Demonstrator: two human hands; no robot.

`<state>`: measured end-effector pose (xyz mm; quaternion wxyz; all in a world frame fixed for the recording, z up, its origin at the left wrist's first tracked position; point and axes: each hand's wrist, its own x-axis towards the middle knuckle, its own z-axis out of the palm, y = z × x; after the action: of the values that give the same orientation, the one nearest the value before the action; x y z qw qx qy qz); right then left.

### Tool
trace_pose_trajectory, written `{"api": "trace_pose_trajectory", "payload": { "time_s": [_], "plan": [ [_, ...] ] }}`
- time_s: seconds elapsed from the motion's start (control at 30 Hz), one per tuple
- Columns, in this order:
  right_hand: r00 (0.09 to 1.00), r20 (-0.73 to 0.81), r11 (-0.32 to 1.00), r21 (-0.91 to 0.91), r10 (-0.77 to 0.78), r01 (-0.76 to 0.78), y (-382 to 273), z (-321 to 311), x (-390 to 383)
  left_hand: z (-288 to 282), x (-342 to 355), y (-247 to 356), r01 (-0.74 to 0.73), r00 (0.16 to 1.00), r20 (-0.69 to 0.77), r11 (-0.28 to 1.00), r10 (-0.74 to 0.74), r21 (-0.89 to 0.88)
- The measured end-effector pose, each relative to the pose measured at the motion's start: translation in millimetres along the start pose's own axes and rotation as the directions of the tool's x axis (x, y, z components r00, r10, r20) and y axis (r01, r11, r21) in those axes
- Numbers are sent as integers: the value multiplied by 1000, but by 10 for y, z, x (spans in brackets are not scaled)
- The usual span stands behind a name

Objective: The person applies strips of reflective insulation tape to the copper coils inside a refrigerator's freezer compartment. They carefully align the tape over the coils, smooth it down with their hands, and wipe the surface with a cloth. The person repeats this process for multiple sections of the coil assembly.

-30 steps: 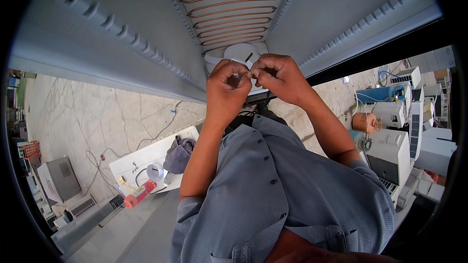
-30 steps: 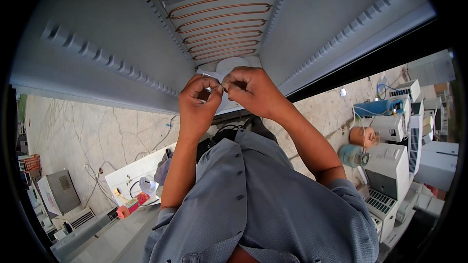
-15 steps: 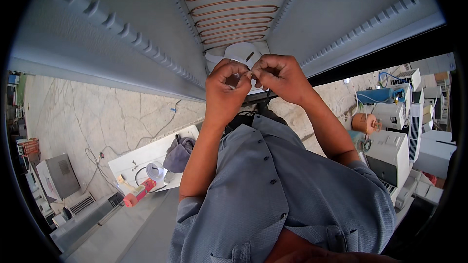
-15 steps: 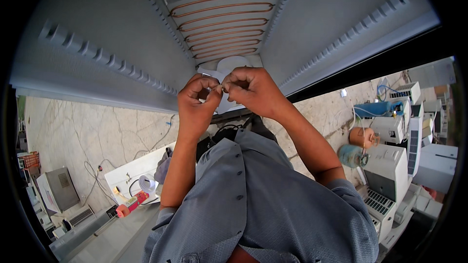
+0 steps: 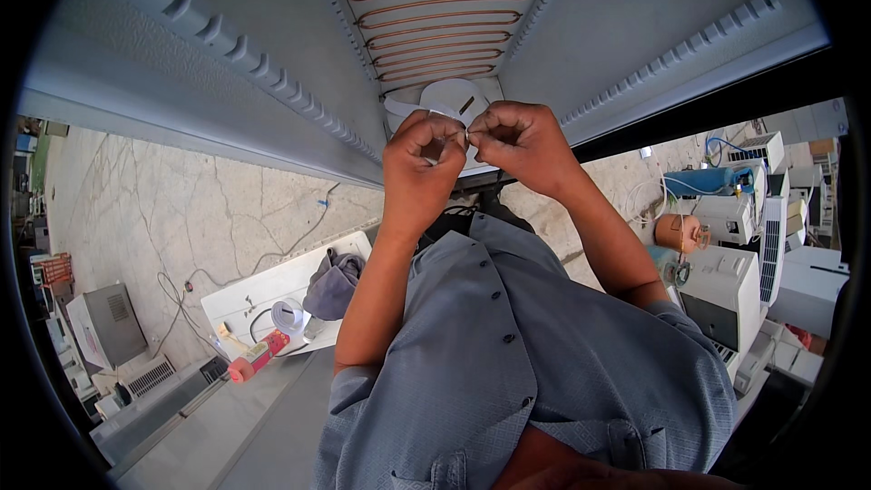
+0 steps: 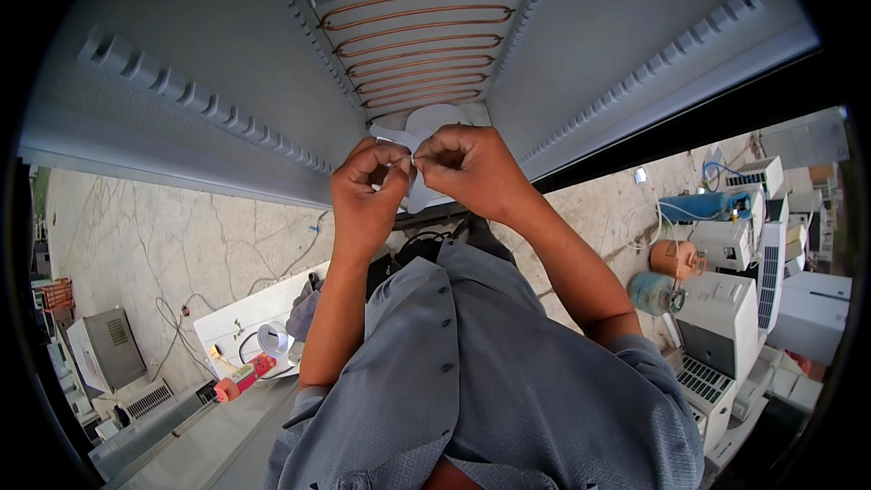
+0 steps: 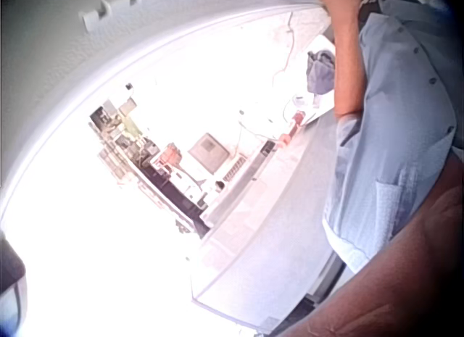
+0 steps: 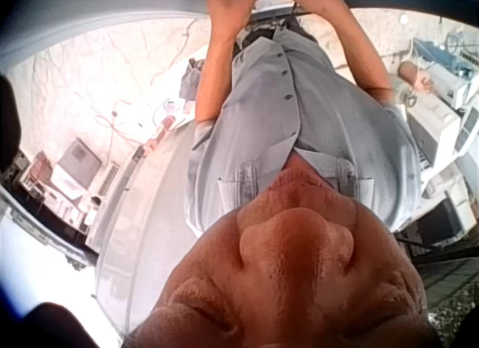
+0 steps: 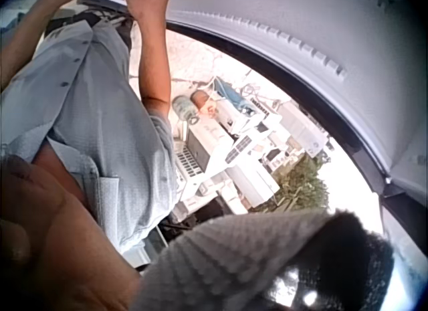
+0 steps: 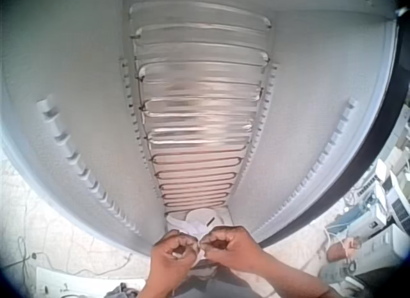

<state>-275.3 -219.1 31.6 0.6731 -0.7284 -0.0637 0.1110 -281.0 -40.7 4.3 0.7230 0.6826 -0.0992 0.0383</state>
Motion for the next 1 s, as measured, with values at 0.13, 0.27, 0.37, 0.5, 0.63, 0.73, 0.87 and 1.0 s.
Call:
{"api": "trace_pose_trajectory", "payload": {
  "time_s": [0.13,0.27,0.37,0.5,0.63,0.73,0.87,1.0],
  "plan": [
    [1000,-12,1000,0,-8,8,-10,-6,-18,17,-11,11,4,1000,-2,1000,-4,6],
    [1000,-7,1000,-20,-6,6,-24,-29,-32,43,-6,20,-7,1000,-2,1000,7,-6],
    [1000,-19,1000,7,7,-7,-13,-38,-39,56,-5,20,5,1000,0,1000,-5,-4],
    [999,-35,1000,12,1,-1,4,-40,-43,68,0,14,9,1000,5,1000,-9,-5],
    [999,-42,1000,14,-14,15,39,-51,-40,77,1,15,17,1000,13,1000,-16,-20],
    [998,-63,999,17,-28,29,37,-25,-47,69,0,-17,29,999,15,999,-29,-45],
    [998,-59,1000,11,-6,7,32,-16,-31,60,9,-33,32,999,10,998,-32,-52],
    [999,-50,1000,26,-3,5,37,-8,-16,52,14,20,42,999,-3,999,-42,-24]
  ]
}}
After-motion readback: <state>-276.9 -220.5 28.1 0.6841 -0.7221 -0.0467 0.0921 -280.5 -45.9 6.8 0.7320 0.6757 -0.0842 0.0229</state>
